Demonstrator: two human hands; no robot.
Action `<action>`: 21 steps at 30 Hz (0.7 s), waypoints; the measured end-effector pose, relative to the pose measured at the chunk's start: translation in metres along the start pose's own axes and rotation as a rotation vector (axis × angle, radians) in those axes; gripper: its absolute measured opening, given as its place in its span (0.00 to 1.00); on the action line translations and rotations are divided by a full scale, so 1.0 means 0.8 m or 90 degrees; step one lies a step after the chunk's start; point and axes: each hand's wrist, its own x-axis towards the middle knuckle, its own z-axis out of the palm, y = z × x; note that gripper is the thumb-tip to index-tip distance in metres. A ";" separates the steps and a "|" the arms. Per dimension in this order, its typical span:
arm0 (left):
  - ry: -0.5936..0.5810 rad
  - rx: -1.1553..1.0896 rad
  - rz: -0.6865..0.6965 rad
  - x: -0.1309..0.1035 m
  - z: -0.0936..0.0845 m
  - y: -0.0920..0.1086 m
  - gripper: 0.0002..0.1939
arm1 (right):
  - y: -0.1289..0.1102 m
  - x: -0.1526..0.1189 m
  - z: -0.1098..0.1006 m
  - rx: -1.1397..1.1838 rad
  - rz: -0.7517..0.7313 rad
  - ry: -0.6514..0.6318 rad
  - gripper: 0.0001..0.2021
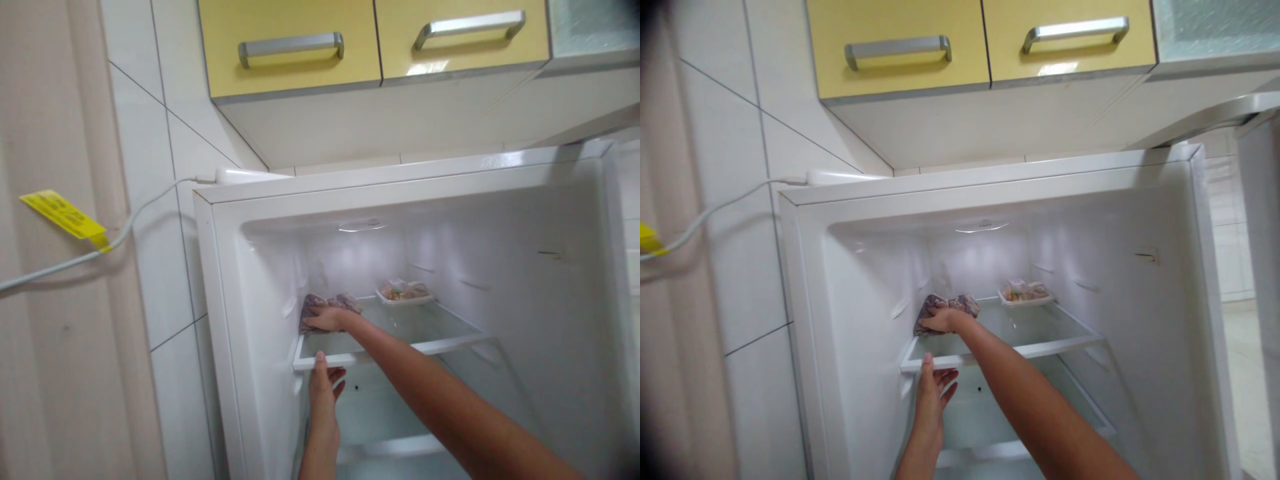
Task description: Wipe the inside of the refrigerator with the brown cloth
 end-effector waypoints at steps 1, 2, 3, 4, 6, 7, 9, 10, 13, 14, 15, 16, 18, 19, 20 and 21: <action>0.001 0.006 0.009 -0.002 0.000 0.002 0.35 | -0.004 -0.010 0.001 0.004 -0.019 -0.002 0.37; 0.001 0.009 0.023 -0.004 0.000 0.004 0.35 | -0.005 -0.023 0.002 0.008 -0.039 -0.004 0.38; 0.003 0.009 0.037 -0.006 -0.001 0.007 0.34 | -0.005 -0.037 0.002 0.011 -0.059 -0.006 0.38; 0.006 0.010 0.048 -0.009 -0.001 0.009 0.33 | -0.002 -0.052 0.002 0.015 -0.083 -0.004 0.39; 0.013 0.022 0.058 -0.014 -0.003 0.014 0.33 | 0.010 -0.084 -0.001 0.018 -0.125 0.017 0.38; 0.016 0.031 0.064 -0.016 -0.004 0.017 0.33 | 0.018 -0.099 -0.003 0.016 -0.134 0.035 0.38; 0.013 0.056 0.076 -0.019 -0.006 0.022 0.33 | 0.038 -0.127 -0.008 0.007 -0.126 0.075 0.37; 0.010 0.069 0.079 -0.020 -0.007 0.024 0.33 | 0.049 -0.140 -0.011 0.001 -0.111 0.090 0.36; 0.013 0.099 0.077 -0.022 -0.008 0.027 0.34 | 0.084 -0.175 -0.021 -0.012 -0.067 0.120 0.35; 0.014 0.101 0.076 -0.022 -0.008 0.028 0.34 | 0.096 -0.186 -0.024 -0.017 -0.052 0.131 0.34; 0.016 0.100 0.074 -0.022 -0.009 0.028 0.34 | 0.108 -0.197 -0.027 -0.021 -0.035 0.142 0.34; 0.015 0.097 0.071 -0.022 -0.009 0.027 0.34 | 0.120 -0.208 -0.030 -0.026 -0.017 0.153 0.33; 0.013 0.096 0.064 -0.022 -0.010 0.027 0.34 | 0.142 -0.227 -0.037 -0.035 0.023 0.174 0.31; 0.011 0.098 0.058 -0.021 -0.011 0.027 0.34 | 0.151 -0.235 -0.040 -0.038 0.044 0.185 0.31; 0.010 0.102 0.052 -0.020 -0.012 0.027 0.34 | 0.160 -0.241 -0.043 -0.039 0.064 0.196 0.30; 0.008 0.108 0.044 -0.019 -0.014 0.028 0.35 | 0.167 -0.247 -0.045 -0.040 0.081 0.206 0.30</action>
